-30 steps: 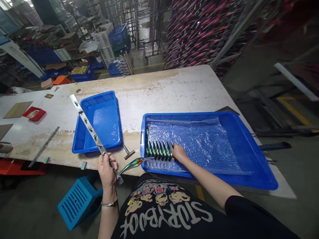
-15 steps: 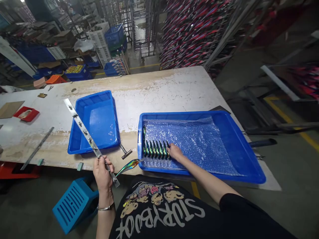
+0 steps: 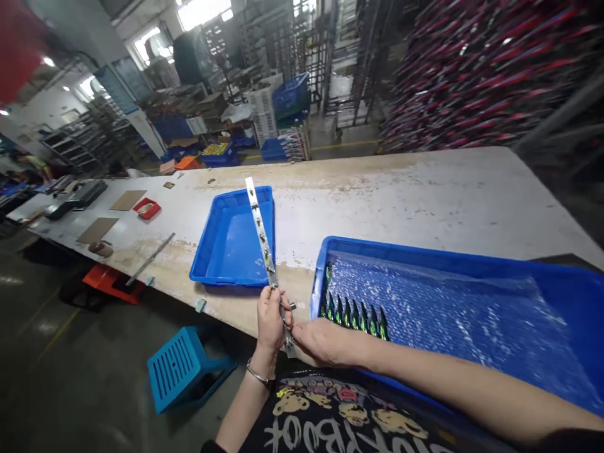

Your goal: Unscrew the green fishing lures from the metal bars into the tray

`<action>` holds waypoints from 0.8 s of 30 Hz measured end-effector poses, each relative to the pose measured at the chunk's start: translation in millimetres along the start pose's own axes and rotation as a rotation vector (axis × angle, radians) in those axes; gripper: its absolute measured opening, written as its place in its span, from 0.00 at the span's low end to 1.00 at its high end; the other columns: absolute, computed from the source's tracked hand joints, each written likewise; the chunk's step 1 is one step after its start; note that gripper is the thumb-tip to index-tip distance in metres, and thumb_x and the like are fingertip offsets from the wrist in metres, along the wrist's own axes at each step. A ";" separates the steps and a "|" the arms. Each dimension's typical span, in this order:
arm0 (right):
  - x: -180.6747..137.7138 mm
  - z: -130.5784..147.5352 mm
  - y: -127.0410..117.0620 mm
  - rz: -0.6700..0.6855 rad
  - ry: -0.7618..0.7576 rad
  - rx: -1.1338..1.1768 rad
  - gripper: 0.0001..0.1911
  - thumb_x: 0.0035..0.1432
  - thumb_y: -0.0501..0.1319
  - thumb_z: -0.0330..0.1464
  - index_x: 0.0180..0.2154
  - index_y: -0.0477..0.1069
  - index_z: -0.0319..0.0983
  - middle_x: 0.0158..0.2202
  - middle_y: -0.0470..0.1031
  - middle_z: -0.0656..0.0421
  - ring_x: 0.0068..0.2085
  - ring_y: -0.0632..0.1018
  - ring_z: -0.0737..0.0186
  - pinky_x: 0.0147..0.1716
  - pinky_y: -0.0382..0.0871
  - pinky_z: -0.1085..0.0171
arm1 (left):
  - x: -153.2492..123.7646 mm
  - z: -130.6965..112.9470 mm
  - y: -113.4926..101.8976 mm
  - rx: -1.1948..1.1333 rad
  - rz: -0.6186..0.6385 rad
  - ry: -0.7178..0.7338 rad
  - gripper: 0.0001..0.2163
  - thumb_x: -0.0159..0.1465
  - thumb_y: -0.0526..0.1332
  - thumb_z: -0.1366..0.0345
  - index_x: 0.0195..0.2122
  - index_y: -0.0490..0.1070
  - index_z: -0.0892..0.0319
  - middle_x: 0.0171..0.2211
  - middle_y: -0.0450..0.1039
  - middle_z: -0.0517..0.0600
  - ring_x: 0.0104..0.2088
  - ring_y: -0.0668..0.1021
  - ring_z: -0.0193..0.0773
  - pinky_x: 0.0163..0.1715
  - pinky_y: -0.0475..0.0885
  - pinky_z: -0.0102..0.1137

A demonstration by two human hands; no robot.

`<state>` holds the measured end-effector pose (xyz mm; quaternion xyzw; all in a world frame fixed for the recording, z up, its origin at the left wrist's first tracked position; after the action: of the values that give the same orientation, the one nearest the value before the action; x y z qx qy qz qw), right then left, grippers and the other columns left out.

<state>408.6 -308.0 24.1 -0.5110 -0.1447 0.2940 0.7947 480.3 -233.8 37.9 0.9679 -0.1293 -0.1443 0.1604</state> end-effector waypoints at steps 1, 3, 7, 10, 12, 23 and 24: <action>0.0 -2.7 8.5 0.005 0.024 -0.001 0.09 0.60 0.54 0.24 0.41 0.70 0.34 0.33 0.80 0.50 0.30 0.81 0.54 0.24 0.66 0.61 | -0.6 2.6 -2.6 -0.019 -0.031 0.001 0.22 0.58 0.66 0.44 0.36 0.63 0.56 0.22 0.67 0.39 0.12 0.62 0.23 0.11 0.56 0.21; -0.9 -10.5 22.4 -0.014 0.091 0.015 0.11 0.57 0.54 0.22 0.41 0.69 0.36 0.32 0.80 0.52 0.30 0.81 0.52 0.23 0.63 0.60 | -2.1 8.7 -10.4 -0.070 -0.134 0.002 0.22 0.58 0.66 0.43 0.36 0.62 0.55 0.23 0.65 0.38 0.12 0.61 0.22 0.10 0.55 0.21; -0.9 -8.8 33.4 -0.008 0.130 0.009 0.14 0.55 0.54 0.22 0.42 0.67 0.40 0.32 0.81 0.53 0.30 0.82 0.51 0.21 0.60 0.59 | -5.7 17.2 -22.1 -0.113 -0.208 -0.060 0.22 0.57 0.66 0.42 0.36 0.61 0.54 0.23 0.65 0.38 0.11 0.60 0.23 0.10 0.52 0.21; -1.7 7.9 27.8 0.014 -0.010 -0.015 0.14 0.58 0.52 0.23 0.44 0.68 0.40 0.30 0.80 0.53 0.25 0.79 0.53 0.20 0.57 0.58 | -8.7 12.9 -26.4 0.035 0.022 -0.168 0.20 0.59 0.65 0.44 0.35 0.63 0.55 0.21 0.65 0.39 0.10 0.57 0.23 0.10 0.50 0.22; -7.0 10.4 22.2 0.042 -0.055 -0.007 0.12 0.60 0.50 0.24 0.41 0.68 0.40 0.28 0.79 0.54 0.24 0.78 0.54 0.20 0.57 0.58 | -13.5 6.9 -32.5 0.220 0.234 -0.246 0.19 0.61 0.64 0.46 0.35 0.65 0.57 0.19 0.66 0.40 0.11 0.58 0.24 0.10 0.49 0.22; -166.8 -196.8 -12.7 -0.854 1.110 0.971 0.16 0.64 0.53 0.45 0.38 0.69 0.39 0.27 0.70 0.62 0.28 0.74 0.64 0.30 0.70 0.65 | -16.5 -29.6 -108.9 0.409 -0.095 -0.056 0.20 0.60 0.66 0.47 0.42 0.71 0.60 0.22 0.68 0.41 0.14 0.63 0.24 0.13 0.54 0.21; -187.4 -210.7 -2.0 -0.908 1.211 0.962 0.16 0.64 0.53 0.45 0.38 0.70 0.39 0.26 0.70 0.62 0.27 0.74 0.65 0.29 0.70 0.66 | -12.3 -27.9 -111.5 0.367 -0.125 -0.047 0.20 0.59 0.67 0.48 0.42 0.70 0.59 0.23 0.68 0.40 0.14 0.63 0.24 0.13 0.56 0.21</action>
<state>373.8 -577.1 -52.7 -0.0839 0.2501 -0.3398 0.9027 500.6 -120.6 27.3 0.9834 -0.0966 -0.1505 -0.0309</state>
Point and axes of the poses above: each hand's wrist, its own x-axis towards the middle knuckle, its own y-axis out of the palm, z = x × y, the point moved 5 cm from there along x, towards the middle knuckle
